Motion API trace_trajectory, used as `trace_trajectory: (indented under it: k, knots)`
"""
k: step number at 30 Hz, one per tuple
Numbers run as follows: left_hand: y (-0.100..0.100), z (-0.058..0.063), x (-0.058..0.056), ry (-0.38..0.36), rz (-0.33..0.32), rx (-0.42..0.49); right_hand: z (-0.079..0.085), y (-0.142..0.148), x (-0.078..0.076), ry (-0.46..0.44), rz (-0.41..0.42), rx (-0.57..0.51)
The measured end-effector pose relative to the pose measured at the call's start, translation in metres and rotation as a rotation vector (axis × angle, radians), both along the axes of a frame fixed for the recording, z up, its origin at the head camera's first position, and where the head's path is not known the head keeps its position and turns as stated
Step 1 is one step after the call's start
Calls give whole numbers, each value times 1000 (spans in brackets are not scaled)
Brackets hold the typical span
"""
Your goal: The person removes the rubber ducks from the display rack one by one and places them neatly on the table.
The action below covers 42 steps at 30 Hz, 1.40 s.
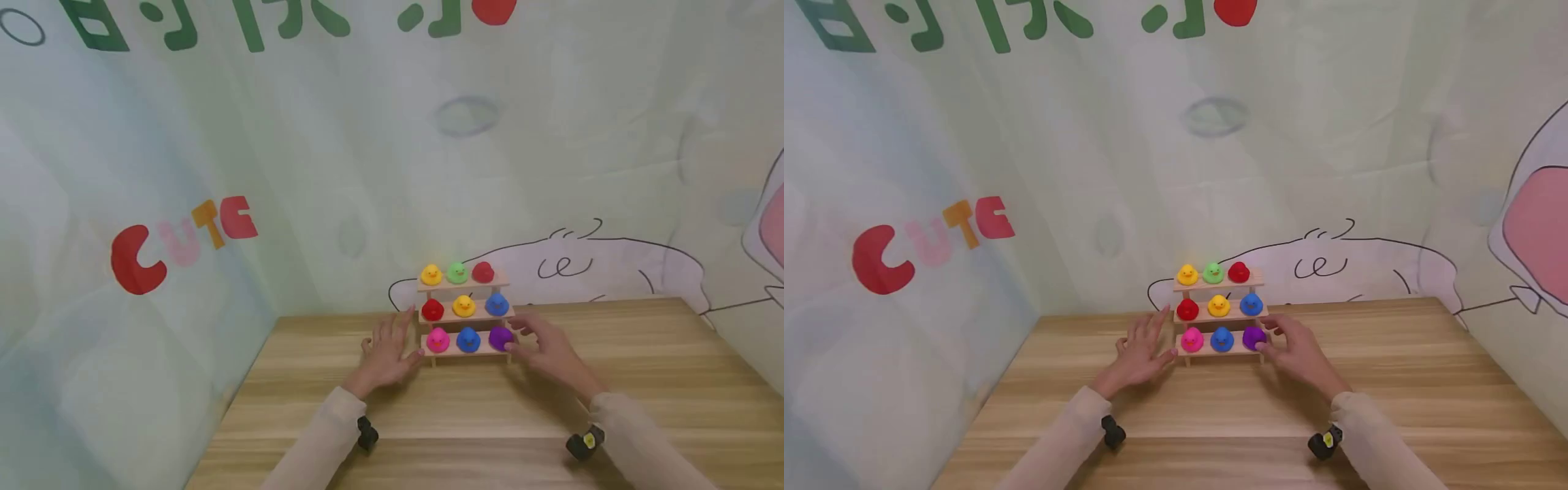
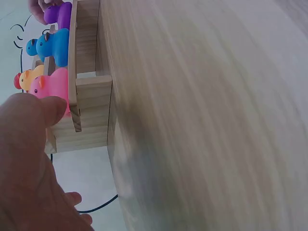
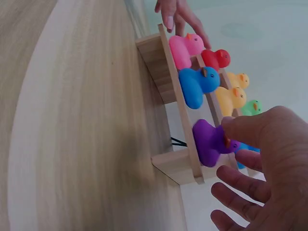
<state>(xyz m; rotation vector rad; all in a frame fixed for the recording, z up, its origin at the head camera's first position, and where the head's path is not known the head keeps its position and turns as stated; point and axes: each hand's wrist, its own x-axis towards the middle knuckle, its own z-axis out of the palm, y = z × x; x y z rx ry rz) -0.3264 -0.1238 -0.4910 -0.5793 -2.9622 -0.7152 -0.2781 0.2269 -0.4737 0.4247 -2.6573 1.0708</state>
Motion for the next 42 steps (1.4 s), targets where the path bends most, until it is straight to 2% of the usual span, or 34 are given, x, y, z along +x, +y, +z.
trace_trajectory:
  k: [4, 8, 14, 18, 21, 25, 29, 37, 40, 42]
  knots:
    - [3, -10, -6, -6, 0, 18, -7, -10, -2, 25, -2, -11]
    - [2, -14, -7, 6, 17, 26, -13, -15, 0, 75, -32, -14]
    - [0, -15, -5, -49, 21, 42, -17, -6, 14, 152, -113, 12]
    - [0, -11, -1, -78, 11, 94, -18, 9, 32, 86, -156, 17]
    - [1, -9, 1, -94, 16, 102, -22, 21, 45, 10, -196, 61]
    - [2, -12, -3, -121, 24, 93, -27, 36, 59, -39, -253, 106]
    - [2, -16, -8, -113, 18, 123, -30, 43, 68, -49, -277, 107]
    - [8, -25, -12, -96, 15, 185, -29, 43, 73, -39, -290, 109]
    - [10, -30, -14, -89, 11, 196, -30, 45, 67, -50, -294, 98]
    - [10, -34, -14, -91, 4, 201, -29, 46, 57, -77, -291, 81]
